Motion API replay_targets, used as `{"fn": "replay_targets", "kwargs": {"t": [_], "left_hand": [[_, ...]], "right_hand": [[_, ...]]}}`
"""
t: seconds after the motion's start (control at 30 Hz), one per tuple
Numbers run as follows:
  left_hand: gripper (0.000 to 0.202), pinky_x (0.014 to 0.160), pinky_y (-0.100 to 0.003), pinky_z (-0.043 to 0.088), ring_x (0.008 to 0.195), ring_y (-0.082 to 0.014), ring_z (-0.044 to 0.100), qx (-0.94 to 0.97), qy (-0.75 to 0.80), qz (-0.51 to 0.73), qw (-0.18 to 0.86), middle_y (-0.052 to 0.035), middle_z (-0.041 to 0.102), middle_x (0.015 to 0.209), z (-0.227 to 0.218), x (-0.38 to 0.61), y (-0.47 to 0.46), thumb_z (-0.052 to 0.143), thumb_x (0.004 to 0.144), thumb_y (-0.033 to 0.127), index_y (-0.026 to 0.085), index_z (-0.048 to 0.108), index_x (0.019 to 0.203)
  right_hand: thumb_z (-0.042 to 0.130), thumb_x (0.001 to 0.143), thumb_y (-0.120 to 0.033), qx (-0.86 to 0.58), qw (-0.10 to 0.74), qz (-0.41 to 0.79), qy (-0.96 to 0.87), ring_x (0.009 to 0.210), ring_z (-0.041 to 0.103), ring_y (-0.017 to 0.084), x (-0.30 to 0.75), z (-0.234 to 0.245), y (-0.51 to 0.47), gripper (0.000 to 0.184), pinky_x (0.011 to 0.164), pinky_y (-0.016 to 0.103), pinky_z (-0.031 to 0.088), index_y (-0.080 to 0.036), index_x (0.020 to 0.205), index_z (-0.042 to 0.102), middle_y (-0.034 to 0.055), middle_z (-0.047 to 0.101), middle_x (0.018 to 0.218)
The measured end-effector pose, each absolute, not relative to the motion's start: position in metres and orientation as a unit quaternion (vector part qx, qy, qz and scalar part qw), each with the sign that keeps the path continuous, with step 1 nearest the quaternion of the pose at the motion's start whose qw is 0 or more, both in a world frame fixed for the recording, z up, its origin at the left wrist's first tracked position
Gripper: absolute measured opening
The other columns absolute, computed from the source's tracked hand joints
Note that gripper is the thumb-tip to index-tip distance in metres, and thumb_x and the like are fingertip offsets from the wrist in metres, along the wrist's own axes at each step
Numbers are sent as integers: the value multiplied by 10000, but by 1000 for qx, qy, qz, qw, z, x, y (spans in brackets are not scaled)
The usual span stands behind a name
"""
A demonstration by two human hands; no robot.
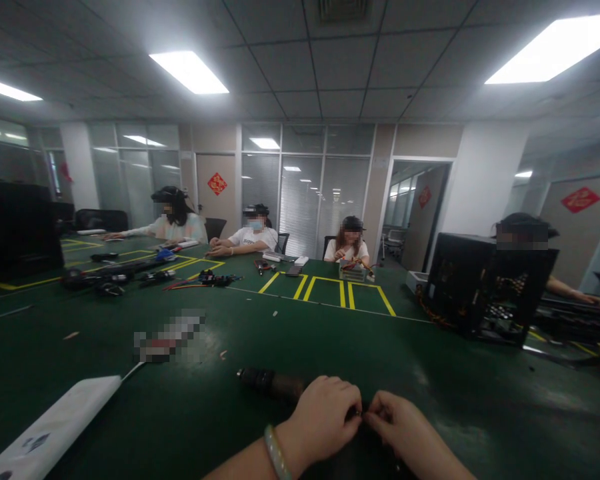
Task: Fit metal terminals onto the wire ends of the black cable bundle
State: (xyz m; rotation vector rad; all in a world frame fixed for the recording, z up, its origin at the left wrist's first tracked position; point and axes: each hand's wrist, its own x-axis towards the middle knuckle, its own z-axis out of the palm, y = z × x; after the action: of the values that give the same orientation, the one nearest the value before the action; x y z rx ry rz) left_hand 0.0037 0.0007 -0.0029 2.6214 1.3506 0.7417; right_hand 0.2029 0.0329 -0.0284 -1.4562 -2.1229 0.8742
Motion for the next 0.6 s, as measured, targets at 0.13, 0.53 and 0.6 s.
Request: {"fn": "replay_targets", "kwargs": {"t": [0.13,0.53,0.6], "left_hand": [[105,821,-320,401,904,-192,591,860,447,240,54,20,661,940,-1,3,-1,637,833,269,241,607,930],[66,789,-322,391,893,-192,578,860,460,217,43,18,642,911,0,7,-1,630,868,269,223,588,892],[50,789,-322,391,889,-191,574,859,461,220,41,18,638,908,-1,7,0,620,866,247,221,584,889]], "right_hand": [[524,856,-250,-516,198,313,-773,480,521,100,205,-18,28,136,457,187,300,-182,813,632,-36,598,589],[535,871,-254,-523,233,243,-783,641,582,137,193,-10,15,117,555,215,333,-195,791,597,-19,644,696],[530,874,-254,-525,238,258,-776,650,593,139,193,-13,15,120,563,215,344,-196,793,596,-16,654,707]]}}
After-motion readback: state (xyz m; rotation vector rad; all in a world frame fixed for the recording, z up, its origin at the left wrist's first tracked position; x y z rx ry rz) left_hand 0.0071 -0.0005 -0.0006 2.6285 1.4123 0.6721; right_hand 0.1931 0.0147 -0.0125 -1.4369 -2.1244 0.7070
